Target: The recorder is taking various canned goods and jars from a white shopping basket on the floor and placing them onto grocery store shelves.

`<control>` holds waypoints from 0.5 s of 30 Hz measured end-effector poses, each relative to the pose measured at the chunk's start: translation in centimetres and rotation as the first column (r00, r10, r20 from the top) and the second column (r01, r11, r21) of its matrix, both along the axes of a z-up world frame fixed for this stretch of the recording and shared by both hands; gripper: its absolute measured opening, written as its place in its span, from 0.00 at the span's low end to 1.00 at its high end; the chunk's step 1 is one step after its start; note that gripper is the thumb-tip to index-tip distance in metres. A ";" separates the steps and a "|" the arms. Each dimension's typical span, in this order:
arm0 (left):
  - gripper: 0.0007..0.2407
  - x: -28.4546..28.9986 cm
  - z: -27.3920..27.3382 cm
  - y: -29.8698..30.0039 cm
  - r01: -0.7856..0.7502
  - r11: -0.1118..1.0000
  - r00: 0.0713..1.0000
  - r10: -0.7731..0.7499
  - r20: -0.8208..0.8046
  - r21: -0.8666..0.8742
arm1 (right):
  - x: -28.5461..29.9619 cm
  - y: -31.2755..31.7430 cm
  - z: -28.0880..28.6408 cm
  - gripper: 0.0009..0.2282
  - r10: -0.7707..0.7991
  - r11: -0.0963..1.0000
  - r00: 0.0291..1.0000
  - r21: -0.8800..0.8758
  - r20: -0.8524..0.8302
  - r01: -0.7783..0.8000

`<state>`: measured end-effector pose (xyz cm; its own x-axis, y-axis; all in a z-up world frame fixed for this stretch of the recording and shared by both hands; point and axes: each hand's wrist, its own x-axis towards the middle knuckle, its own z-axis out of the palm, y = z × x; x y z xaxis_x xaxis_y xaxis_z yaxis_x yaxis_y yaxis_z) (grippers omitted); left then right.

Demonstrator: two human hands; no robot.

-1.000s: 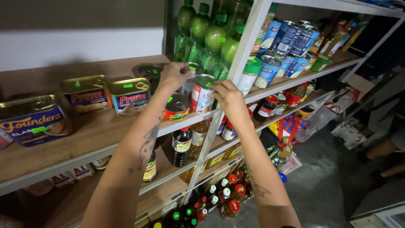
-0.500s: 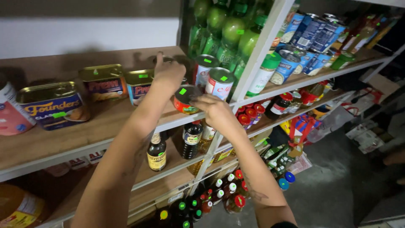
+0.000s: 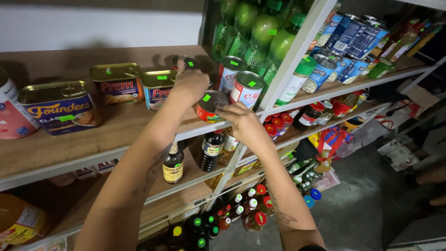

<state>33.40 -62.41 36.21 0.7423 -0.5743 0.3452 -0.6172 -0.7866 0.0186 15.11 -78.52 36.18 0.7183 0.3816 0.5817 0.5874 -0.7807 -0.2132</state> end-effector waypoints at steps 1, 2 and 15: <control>0.09 -0.2 0.2 0.1 0.007 1.000 1.000 -0.007 -0.014 -0.010 | -0.1 0.1 0.1 0.27 -0.005 1.000 1.000 -0.005 0.004 0.005; 0.09 -0.4 0.6 0.2 0.013 1.000 1.000 -0.013 -0.026 -0.020 | -0.2 0.2 0.2 0.27 -0.009 1.000 1.000 -0.010 0.011 0.010; 0.08 1.3 3.3 0.9 0.007 1.000 0.988 -0.010 -0.151 -0.017 | 0.0 0.4 0.2 0.26 -0.031 0.999 0.999 -0.034 0.028 0.032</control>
